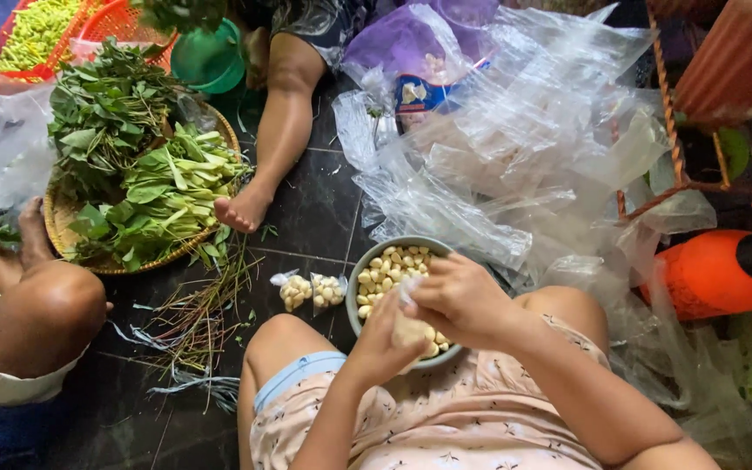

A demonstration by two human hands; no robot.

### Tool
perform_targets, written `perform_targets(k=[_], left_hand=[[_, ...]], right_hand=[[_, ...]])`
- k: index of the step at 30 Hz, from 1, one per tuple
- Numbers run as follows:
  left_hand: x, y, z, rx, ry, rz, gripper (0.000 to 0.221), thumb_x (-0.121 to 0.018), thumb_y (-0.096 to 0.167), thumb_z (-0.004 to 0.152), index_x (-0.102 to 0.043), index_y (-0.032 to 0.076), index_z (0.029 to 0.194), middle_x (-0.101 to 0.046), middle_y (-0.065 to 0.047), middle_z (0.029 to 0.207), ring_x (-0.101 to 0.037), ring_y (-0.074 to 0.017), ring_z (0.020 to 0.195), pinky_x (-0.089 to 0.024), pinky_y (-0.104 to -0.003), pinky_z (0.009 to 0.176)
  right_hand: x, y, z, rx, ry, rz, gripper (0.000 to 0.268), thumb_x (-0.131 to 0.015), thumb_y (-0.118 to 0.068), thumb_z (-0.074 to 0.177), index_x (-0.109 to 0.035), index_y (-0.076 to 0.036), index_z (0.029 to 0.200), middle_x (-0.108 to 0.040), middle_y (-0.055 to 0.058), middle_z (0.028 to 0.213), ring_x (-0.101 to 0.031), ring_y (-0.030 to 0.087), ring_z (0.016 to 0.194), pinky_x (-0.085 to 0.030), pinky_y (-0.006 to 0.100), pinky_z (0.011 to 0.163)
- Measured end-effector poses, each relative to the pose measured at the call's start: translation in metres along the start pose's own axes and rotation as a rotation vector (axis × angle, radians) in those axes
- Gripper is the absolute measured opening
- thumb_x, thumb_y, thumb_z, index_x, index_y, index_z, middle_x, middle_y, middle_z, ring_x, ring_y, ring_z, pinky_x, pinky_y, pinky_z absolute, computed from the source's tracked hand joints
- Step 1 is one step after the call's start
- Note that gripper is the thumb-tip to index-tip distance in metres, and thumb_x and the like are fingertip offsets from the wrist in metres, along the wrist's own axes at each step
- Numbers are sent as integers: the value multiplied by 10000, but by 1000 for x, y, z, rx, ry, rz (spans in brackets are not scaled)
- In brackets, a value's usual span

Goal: Picking up peeled garlic cloves from a bowl and placing them into small plastic bags.

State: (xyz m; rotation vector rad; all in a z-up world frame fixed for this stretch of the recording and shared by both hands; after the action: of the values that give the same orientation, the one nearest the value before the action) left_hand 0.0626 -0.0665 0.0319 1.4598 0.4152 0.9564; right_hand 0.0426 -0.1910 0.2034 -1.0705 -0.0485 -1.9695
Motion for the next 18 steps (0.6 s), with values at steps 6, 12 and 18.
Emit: perform_targets(k=[6,12,18], left_hand=[[18,34,-7,106,73,-17,1104,-838,516,680,-279,80,1527,-389,-194,1574,-450,-385,1418,-393,-471,1130],[9,45,-10,86,266,13,1081,-803,56,703,-146,40,1562,-274,-186,1636,-425,-329,1445,-372,-392,1171],[-12,46,-6,164,-91,-18,435,-712,89,815,-541,69,1214,-587,-107,1202,-603,-247,1079,-508,-337,928]], right_hand=[[7,-16,-5,-134,141,-93,101,-666,-243,898,-747,-182,895,-622,-59,715,-511,174,748,-336,341,811],[-18,-23,-3,-69,-27,26,214,-670,-241,902,-691,-108,736,-667,54,1086,-616,251,1038,-409,409,935],[-14,-19,-5,74,-109,81,100,-739,-203,854,-704,-111,868,-689,-17,784,-553,162,583,-423,323,635]])
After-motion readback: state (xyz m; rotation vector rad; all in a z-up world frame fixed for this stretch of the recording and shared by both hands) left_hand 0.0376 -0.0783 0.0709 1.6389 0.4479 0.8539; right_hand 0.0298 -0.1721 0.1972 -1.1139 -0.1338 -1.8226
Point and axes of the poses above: each hand's wrist, its own z-axis towards the middle knuckle, its own x-axis out of the back of the hand, y = z × x, the point moved 7 cm from there along z, towards the middle knuckle
